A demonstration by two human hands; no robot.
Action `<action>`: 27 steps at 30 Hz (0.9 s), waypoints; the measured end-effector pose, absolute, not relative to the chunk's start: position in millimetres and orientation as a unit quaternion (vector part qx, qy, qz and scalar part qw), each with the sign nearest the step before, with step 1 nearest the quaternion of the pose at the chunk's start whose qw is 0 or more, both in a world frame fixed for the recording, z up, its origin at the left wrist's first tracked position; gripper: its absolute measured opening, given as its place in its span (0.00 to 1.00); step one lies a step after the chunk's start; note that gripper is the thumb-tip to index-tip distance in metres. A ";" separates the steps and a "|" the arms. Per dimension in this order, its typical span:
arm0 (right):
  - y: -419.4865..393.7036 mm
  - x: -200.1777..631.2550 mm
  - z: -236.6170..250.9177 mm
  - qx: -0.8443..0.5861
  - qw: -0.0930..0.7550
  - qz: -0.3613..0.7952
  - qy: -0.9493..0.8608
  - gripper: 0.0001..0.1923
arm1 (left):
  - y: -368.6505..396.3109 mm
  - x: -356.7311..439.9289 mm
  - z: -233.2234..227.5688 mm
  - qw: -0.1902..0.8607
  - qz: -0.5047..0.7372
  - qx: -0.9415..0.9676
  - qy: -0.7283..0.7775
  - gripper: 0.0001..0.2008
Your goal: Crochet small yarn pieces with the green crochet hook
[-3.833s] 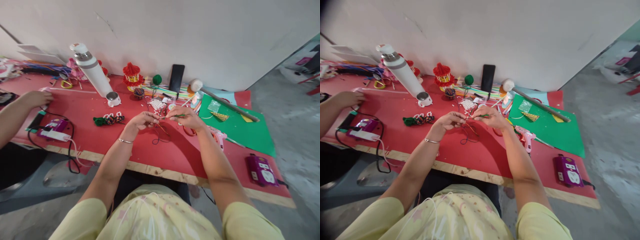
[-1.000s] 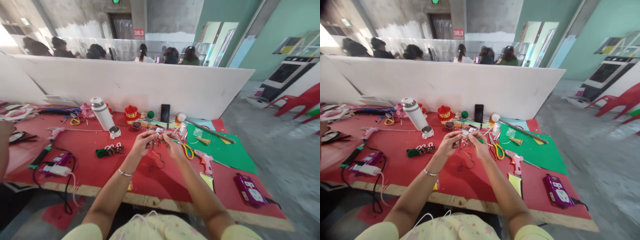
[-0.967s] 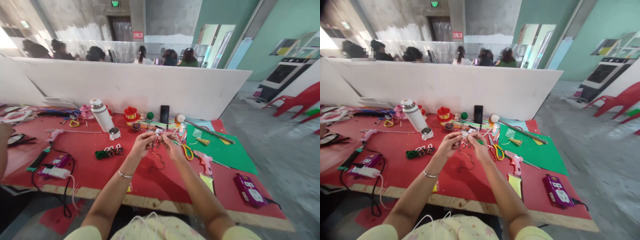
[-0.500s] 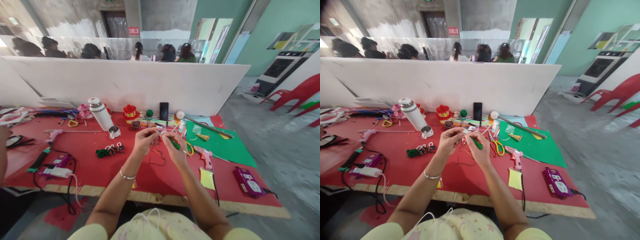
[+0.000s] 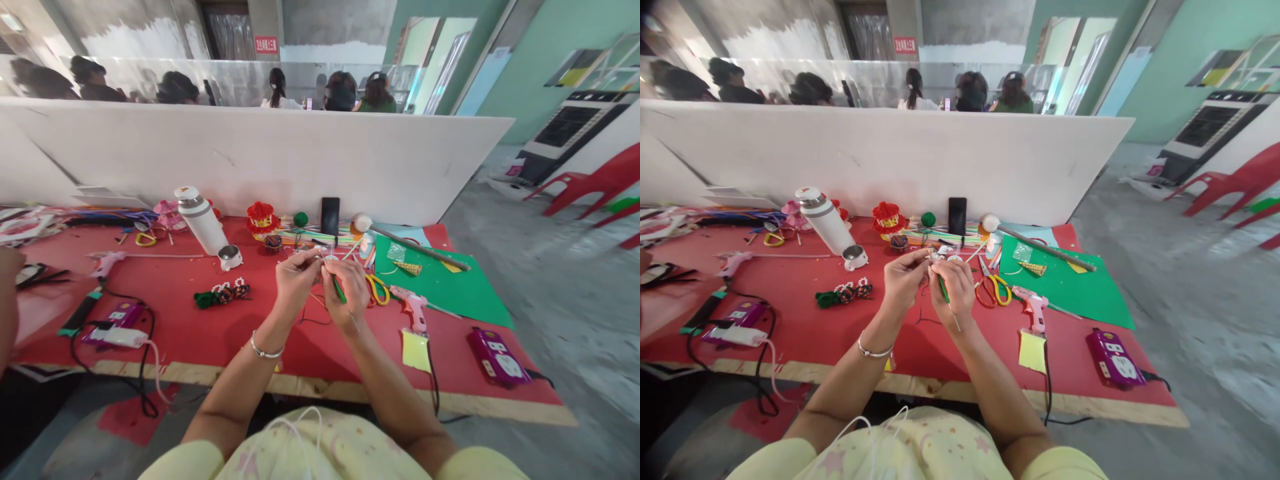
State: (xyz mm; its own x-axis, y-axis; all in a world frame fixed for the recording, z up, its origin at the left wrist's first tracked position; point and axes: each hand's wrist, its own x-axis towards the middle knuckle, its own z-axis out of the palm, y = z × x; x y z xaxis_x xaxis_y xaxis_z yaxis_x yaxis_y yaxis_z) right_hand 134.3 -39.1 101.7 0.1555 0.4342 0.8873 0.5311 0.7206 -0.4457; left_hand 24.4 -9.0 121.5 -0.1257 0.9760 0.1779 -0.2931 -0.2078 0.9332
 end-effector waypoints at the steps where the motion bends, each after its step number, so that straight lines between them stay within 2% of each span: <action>1: -38.7 134.2 101.6 -0.362 0.670 -0.042 -0.646 0.13 | -9.5 23.5 122.7 0.512 0.634 0.433 0.385 0.13; 4: -38.0 137.1 104.0 -0.347 0.678 -0.037 -0.647 0.14 | -10.5 18.2 127.3 0.565 0.613 0.417 0.362 0.13; 11: -43.1 164.5 115.1 -0.351 0.641 0.103 -0.675 0.10 | -7.2 -6.4 138.6 0.676 0.507 0.418 0.334 0.15; 16: -44.2 185.0 125.1 -0.334 0.577 0.109 -0.737 0.09 | -5.1 -18.5 143.7 0.698 0.456 0.442 0.331 0.14; 23: -48.6 207.9 146.0 -0.275 0.505 0.085 -0.814 0.14 | 1.7 -28.7 147.9 0.720 0.377 0.479 0.332 0.13; 27: -50.9 217.4 154.4 -0.249 0.471 0.073 -0.843 0.13 | 3.6 -28.9 149.8 0.710 0.356 0.506 0.336 0.13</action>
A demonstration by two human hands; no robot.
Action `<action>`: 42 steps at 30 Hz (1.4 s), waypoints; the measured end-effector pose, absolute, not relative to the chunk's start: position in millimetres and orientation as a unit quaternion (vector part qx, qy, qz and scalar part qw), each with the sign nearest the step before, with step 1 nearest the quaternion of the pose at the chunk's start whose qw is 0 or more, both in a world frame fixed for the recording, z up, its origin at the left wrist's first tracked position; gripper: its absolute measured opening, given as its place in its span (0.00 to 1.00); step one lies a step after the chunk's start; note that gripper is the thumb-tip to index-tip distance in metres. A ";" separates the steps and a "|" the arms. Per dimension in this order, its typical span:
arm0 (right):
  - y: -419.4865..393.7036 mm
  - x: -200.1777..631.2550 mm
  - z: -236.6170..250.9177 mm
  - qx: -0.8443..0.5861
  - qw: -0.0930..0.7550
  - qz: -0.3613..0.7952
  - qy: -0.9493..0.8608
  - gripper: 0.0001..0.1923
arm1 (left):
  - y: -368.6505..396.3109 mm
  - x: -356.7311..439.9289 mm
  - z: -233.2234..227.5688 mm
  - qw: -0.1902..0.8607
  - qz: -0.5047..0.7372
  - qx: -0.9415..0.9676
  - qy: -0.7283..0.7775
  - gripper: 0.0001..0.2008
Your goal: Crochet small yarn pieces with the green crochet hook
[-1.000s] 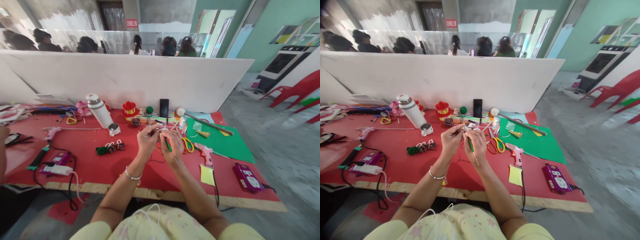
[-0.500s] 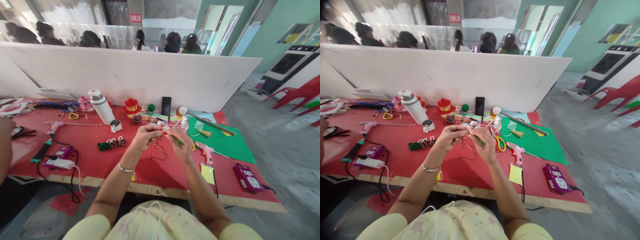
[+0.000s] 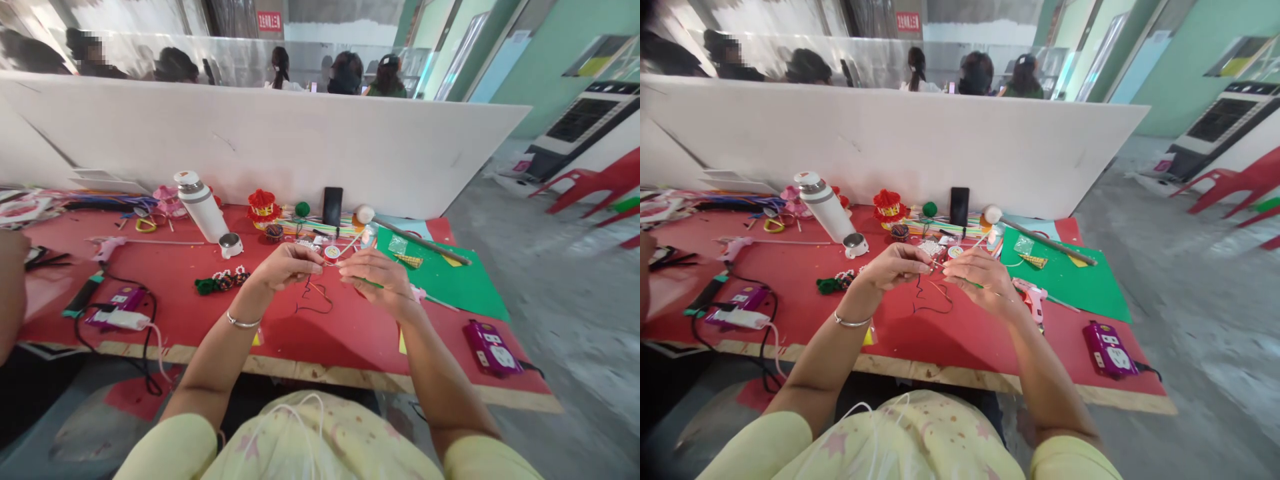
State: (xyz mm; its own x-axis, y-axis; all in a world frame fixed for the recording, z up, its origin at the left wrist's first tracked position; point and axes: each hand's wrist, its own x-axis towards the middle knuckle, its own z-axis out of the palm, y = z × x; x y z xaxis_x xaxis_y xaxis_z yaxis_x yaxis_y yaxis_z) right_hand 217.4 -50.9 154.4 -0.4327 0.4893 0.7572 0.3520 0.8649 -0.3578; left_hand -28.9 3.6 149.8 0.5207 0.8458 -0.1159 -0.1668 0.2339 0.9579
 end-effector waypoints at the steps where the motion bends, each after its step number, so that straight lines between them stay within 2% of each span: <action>1: -51.2 219.2 156.5 -0.241 0.465 0.074 -0.849 0.12 | 3.9 -28.6 150.0 0.709 0.350 0.515 0.332 0.13; 8: -52.3 223.8 169.6 -0.222 0.436 0.109 -0.865 0.11 | 6.1 -29.5 150.4 0.715 0.298 0.552 0.309 0.12; 14: -52.6 223.0 163.8 -0.204 0.428 0.036 -0.880 0.16 | 9.7 -31.8 148.2 0.739 0.294 0.526 0.300 0.11; 21: -58.0 228.6 163.3 -0.203 0.367 0.002 -0.908 0.20 | 11.8 -33.9 147.3 0.721 0.281 0.547 0.321 0.10; 29: -60.8 220.1 164.3 -0.235 0.432 0.076 -0.867 0.14 | 10.2 -31.9 146.8 0.698 0.291 0.574 0.313 0.11; 37: -64.0 218.1 165.1 -0.222 0.394 0.023 -0.892 0.15 | 16.4 -36.2 139.6 0.746 0.261 0.532 0.302 0.09; 42: -67.3 209.3 164.0 -0.286 0.464 0.132 -0.828 0.08 | 17.1 -35.1 137.5 0.734 0.261 0.544 0.312 0.09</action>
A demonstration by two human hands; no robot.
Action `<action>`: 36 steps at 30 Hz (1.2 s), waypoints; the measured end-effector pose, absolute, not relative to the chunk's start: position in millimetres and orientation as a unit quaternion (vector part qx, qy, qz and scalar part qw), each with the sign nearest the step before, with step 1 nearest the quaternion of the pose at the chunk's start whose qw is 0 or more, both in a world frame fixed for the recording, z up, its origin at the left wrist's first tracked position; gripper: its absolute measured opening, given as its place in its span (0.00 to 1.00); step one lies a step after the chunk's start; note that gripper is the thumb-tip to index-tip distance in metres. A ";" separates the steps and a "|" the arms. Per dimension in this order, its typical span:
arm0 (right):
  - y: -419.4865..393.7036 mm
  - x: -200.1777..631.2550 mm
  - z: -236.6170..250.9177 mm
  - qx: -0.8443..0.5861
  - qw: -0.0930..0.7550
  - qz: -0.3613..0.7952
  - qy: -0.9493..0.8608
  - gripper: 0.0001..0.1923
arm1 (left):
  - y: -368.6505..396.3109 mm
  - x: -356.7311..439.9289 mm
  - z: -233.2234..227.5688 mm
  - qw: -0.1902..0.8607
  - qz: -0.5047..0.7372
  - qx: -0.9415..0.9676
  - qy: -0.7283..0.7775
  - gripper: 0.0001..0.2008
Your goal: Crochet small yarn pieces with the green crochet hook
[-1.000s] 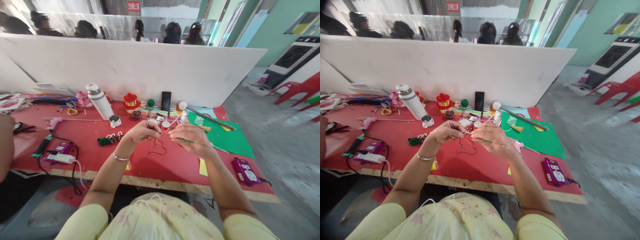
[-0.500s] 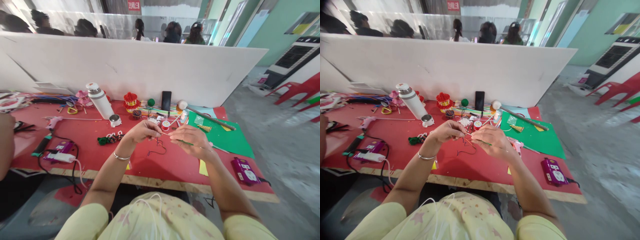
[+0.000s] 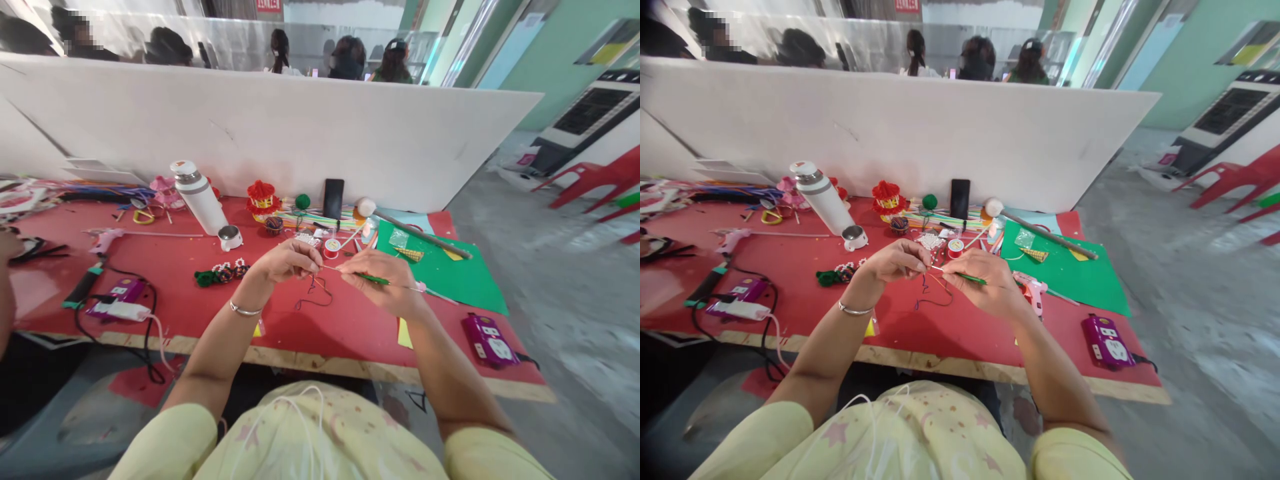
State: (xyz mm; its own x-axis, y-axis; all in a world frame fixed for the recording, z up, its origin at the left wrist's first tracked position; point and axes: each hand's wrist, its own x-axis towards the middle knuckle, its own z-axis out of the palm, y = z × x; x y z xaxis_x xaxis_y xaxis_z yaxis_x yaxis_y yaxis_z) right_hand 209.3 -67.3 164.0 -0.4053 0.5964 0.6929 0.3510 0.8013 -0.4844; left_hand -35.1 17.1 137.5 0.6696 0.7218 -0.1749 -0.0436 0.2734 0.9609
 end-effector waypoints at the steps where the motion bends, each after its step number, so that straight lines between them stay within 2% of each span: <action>1: -68.2 208.2 164.0 -0.302 0.470 0.148 -0.816 0.07 | 17.5 -34.8 136.7 0.734 0.259 0.544 0.313 0.09; 5: -70.3 207.8 161.8 -0.325 0.469 0.183 -0.801 0.06 | 18.7 -33.7 133.2 0.741 0.263 0.540 0.300 0.08; 7: -70.5 207.8 158.8 -0.363 0.465 0.236 -0.772 0.05 | 18.0 -32.4 132.9 0.735 0.275 0.544 0.296 0.07; 10: -71.6 205.4 153.4 -0.439 0.482 0.336 -0.680 0.09 | 16.2 -30.0 133.7 0.713 0.297 0.558 0.303 0.08; 13: -73.3 203.0 148.6 -0.462 0.508 0.375 -0.623 0.11 | 16.1 -29.4 132.2 0.712 0.305 0.552 0.309 0.08; 19: -66.3 205.5 135.4 -0.442 0.534 0.435 -0.574 0.09 | 17.6 -28.9 122.4 0.699 0.325 0.559 0.305 0.08; 24: -58.4 182.2 118.1 -0.395 0.617 0.539 -0.415 0.11 | 11.2 -10.8 113.9 0.584 0.434 0.635 0.260 0.06; 28: -54.7 164.7 106.3 -0.363 0.671 0.578 -0.289 0.13 | 5.3 2.0 107.2 0.582 0.439 0.622 0.284 0.08; 36: -54.3 165.1 103.9 -0.333 0.658 0.614 -0.282 0.14 | 0.8 2.8 103.4 0.595 0.458 0.591 0.295 0.10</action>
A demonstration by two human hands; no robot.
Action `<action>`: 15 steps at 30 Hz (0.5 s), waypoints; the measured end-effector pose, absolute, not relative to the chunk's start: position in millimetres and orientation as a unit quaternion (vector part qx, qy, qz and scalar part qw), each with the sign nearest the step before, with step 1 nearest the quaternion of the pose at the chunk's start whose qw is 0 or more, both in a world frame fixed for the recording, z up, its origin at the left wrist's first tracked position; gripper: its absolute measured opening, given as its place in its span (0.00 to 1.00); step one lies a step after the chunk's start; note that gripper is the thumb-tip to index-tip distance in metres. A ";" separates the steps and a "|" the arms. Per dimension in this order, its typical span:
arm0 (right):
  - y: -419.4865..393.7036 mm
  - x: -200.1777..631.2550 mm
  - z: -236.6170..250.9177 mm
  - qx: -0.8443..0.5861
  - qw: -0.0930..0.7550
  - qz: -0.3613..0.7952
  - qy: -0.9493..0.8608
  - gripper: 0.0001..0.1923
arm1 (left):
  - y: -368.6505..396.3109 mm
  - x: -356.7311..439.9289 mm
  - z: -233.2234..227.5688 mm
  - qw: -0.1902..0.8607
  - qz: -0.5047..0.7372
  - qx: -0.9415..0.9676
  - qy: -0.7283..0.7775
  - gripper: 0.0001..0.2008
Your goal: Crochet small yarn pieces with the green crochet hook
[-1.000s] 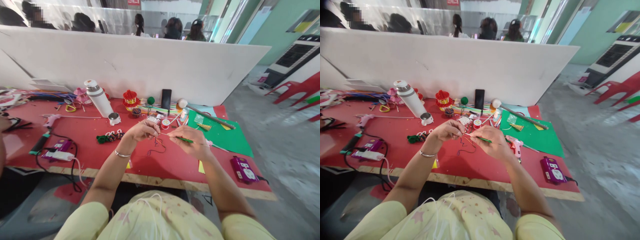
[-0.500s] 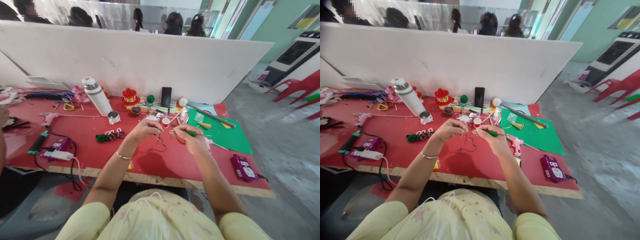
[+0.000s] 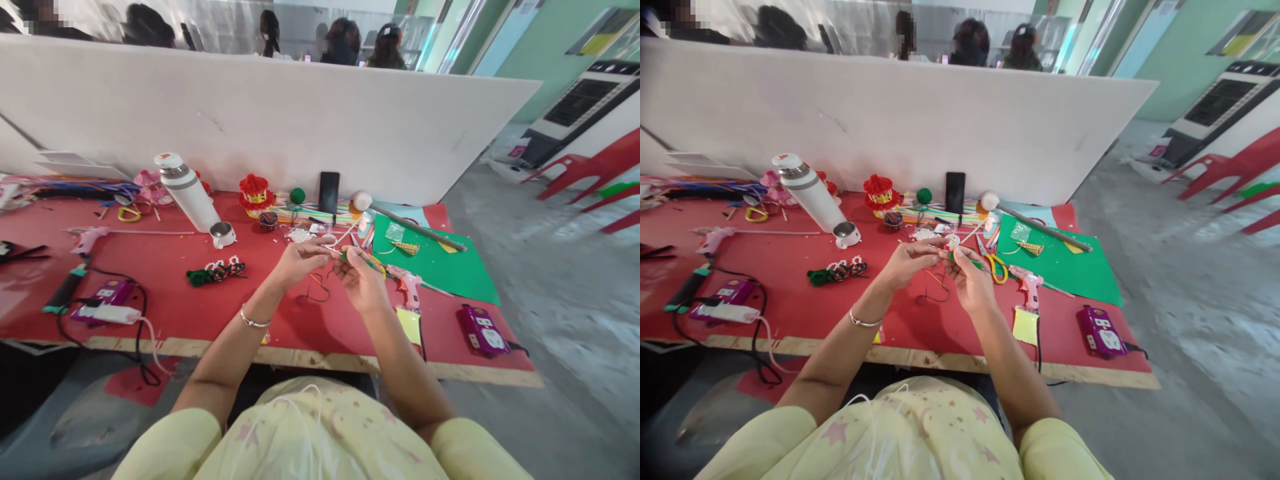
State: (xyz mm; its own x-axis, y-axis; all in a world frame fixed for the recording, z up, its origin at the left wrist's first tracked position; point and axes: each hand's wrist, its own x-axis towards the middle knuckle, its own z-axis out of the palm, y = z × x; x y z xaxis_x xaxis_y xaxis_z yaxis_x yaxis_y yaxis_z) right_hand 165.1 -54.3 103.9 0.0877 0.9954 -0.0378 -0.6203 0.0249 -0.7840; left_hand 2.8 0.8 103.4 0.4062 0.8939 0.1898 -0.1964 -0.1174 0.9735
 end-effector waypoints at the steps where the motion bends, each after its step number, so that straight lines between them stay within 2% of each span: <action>1: -54.8 165.6 103.7 -0.332 0.655 0.618 -0.282 0.14 | 0.8 2.8 103.2 0.593 0.461 0.590 0.295 0.10; 4: -55.9 166.8 101.3 -0.330 0.649 0.630 -0.271 0.13 | 0.4 3.3 102.4 0.607 0.480 0.569 0.280 0.14; 8: -55.5 167.1 96.3 -0.330 0.655 0.634 -0.246 0.13 | -1.3 6.0 100.0 0.678 0.478 0.499 0.250 0.21; 15: -55.6 163.0 95.5 -0.329 0.658 0.636 -0.232 0.12 | 0.2 18.1 94.1 0.678 0.520 0.446 0.266 0.19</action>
